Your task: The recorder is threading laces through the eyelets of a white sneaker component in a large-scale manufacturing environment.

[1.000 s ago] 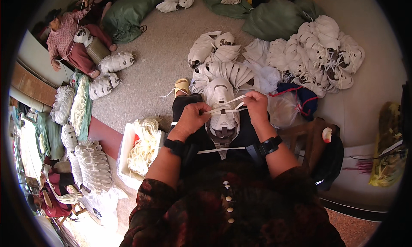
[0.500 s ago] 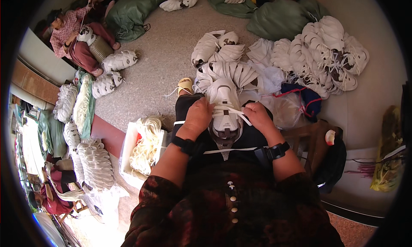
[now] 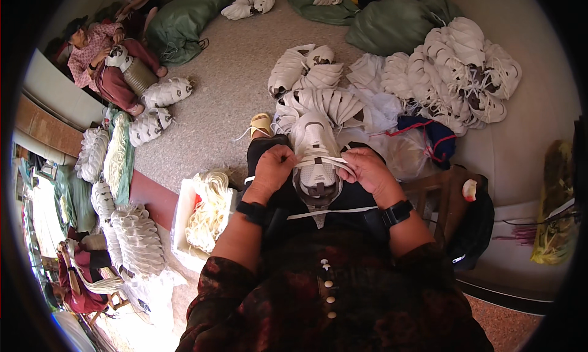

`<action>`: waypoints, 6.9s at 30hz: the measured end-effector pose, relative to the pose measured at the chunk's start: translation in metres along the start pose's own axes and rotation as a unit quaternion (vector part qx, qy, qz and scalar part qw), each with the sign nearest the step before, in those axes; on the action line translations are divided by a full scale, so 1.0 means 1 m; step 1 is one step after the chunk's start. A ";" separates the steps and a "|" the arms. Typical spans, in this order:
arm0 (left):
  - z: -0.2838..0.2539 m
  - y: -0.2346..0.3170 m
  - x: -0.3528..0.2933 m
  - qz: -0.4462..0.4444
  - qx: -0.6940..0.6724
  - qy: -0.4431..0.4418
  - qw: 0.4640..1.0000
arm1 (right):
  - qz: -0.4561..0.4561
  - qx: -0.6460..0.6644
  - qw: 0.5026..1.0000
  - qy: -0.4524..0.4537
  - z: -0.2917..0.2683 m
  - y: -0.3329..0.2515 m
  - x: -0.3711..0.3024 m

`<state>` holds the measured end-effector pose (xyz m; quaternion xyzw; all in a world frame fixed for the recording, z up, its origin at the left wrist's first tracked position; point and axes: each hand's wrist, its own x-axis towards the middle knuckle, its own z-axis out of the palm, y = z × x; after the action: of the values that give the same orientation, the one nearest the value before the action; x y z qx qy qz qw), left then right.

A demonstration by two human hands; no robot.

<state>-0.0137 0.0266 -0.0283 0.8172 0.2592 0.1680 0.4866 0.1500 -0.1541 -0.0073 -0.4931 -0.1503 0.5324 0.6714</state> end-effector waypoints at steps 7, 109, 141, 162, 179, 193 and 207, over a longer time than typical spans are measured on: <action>-0.002 -0.008 -0.002 0.043 -0.094 -0.071 0.992 | -0.012 -0.017 0.998 -0.054 -0.013 0.003 0.000; 0.009 0.024 -0.016 0.128 0.136 0.036 0.982 | -0.197 -0.645 0.733 0.089 0.015 0.009 0.010; 0.020 0.048 0.019 0.169 0.357 -0.042 0.918 | -0.182 -0.634 0.752 0.010 0.024 -0.006 0.024; 0.002 0.035 0.022 0.155 0.189 -0.114 0.963 | -0.332 -0.702 0.630 -0.011 0.013 -0.002 0.014; 0.023 0.025 0.013 0.181 0.198 0.097 0.959 | -0.214 -0.745 0.631 -0.002 0.022 -0.006 0.018; -0.002 0.031 0.021 0.051 -0.002 -0.148 0.988 | -0.255 -0.806 0.533 -0.045 0.018 -0.012 0.027; 0.025 0.038 0.014 0.140 0.314 0.011 0.939 | -0.423 -0.790 0.444 0.036 -0.008 -0.005 0.026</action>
<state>0.0210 0.0020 -0.0067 0.9547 0.1871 0.1530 0.1738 0.1682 -0.1357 -0.0153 -0.7043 -0.6715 -0.1837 0.1388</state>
